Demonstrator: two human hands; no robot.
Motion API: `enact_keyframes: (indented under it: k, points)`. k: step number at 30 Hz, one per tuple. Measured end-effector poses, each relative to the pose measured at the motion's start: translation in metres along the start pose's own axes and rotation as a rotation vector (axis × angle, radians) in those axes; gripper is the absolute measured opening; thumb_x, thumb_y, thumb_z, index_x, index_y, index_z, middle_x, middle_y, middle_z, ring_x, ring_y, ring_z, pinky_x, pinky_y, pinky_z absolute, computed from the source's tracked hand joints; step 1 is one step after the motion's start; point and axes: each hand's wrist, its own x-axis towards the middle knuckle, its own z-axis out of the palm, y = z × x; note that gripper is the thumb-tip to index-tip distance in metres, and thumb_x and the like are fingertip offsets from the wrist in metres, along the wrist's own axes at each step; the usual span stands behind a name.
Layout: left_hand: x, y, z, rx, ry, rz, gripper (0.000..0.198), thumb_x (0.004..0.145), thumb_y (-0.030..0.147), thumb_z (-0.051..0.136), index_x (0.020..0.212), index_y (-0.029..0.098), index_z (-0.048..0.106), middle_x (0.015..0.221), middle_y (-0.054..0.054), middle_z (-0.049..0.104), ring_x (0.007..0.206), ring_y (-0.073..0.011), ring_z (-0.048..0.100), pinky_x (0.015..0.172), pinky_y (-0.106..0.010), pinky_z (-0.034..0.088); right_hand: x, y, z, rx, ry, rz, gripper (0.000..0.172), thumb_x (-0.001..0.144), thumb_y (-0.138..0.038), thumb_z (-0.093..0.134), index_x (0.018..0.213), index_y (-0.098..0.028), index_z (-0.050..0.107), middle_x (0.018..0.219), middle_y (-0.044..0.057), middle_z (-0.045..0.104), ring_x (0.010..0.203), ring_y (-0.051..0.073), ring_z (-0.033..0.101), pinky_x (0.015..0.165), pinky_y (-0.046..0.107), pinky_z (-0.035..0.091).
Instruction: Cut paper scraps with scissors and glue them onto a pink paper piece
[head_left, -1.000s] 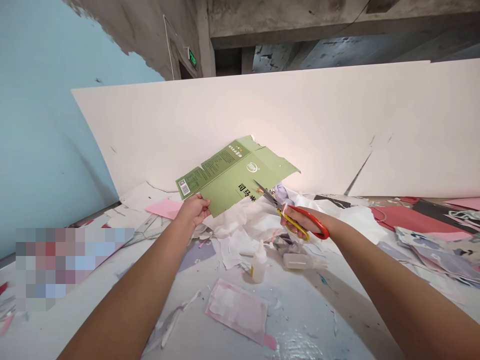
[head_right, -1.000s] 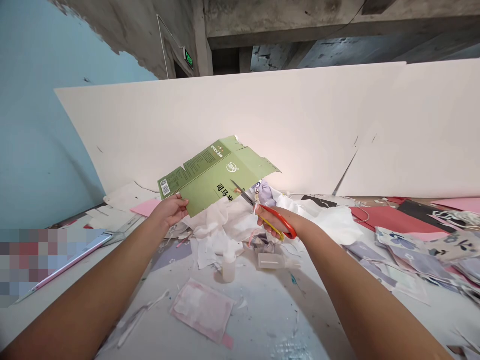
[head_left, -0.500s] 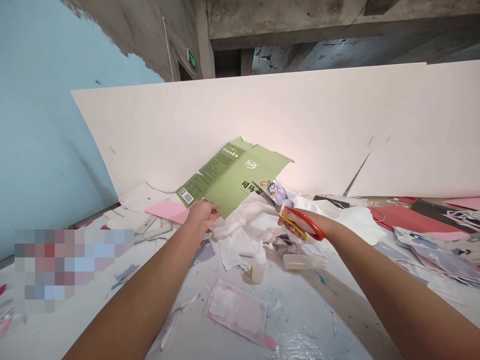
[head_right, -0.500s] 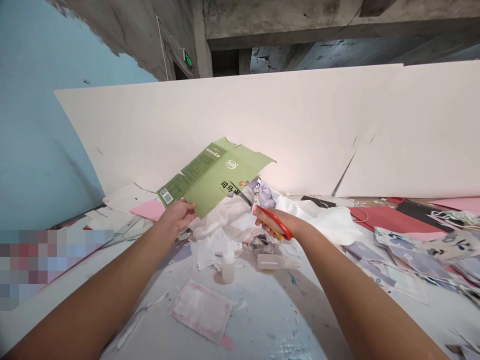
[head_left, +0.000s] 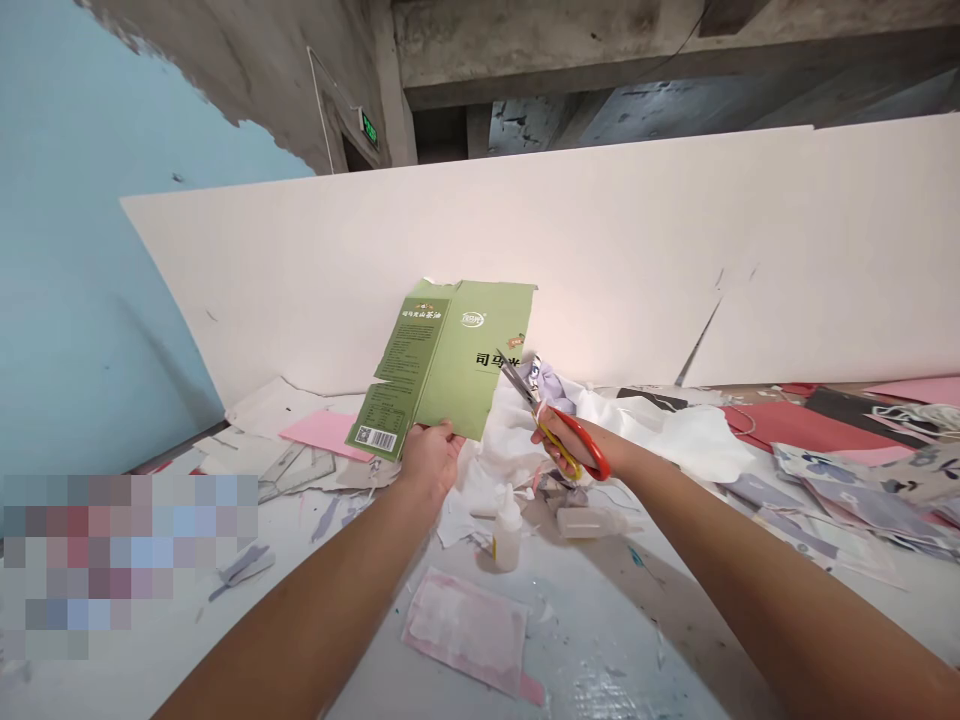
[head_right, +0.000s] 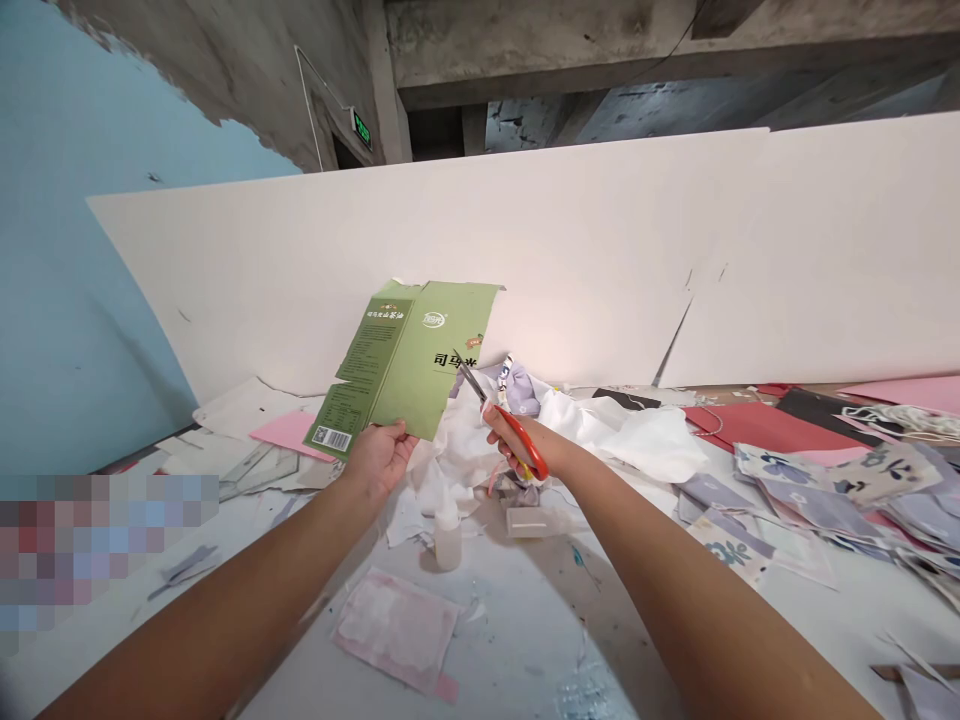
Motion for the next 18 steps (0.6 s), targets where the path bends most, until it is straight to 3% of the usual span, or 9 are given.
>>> enact_keyframes:
  k: [9,18]
  points:
    - [-0.02,-0.026,0.007,-0.055,-0.003,-0.053,0.026,0.073,-0.007,0.045,0.072,0.018,0.048,0.07,0.001,0.059,0.062,-0.0098,0.062,0.067,-0.028,0.054,0.008,0.002,0.02,0.174,0.112,-0.012,0.06,0.071,-0.076,0.03,0.07,-0.018,0.048,0.048,-0.005,0.039,0.034,0.009,0.041,0.033,0.023,0.036]
    - [-0.026,-0.024,0.011,-0.077,-0.052,-0.057,0.026,0.074,-0.006,0.046,0.078,0.02,0.045,0.069,0.004,0.056,0.061,-0.0061,0.06,0.075,-0.031,0.053,0.017,0.005,0.033,0.318,0.164,0.008,0.061,0.07,-0.078,0.027,0.068,-0.02,0.046,0.047,-0.006,0.038,0.034,0.01,0.042,0.03,0.024,0.037]
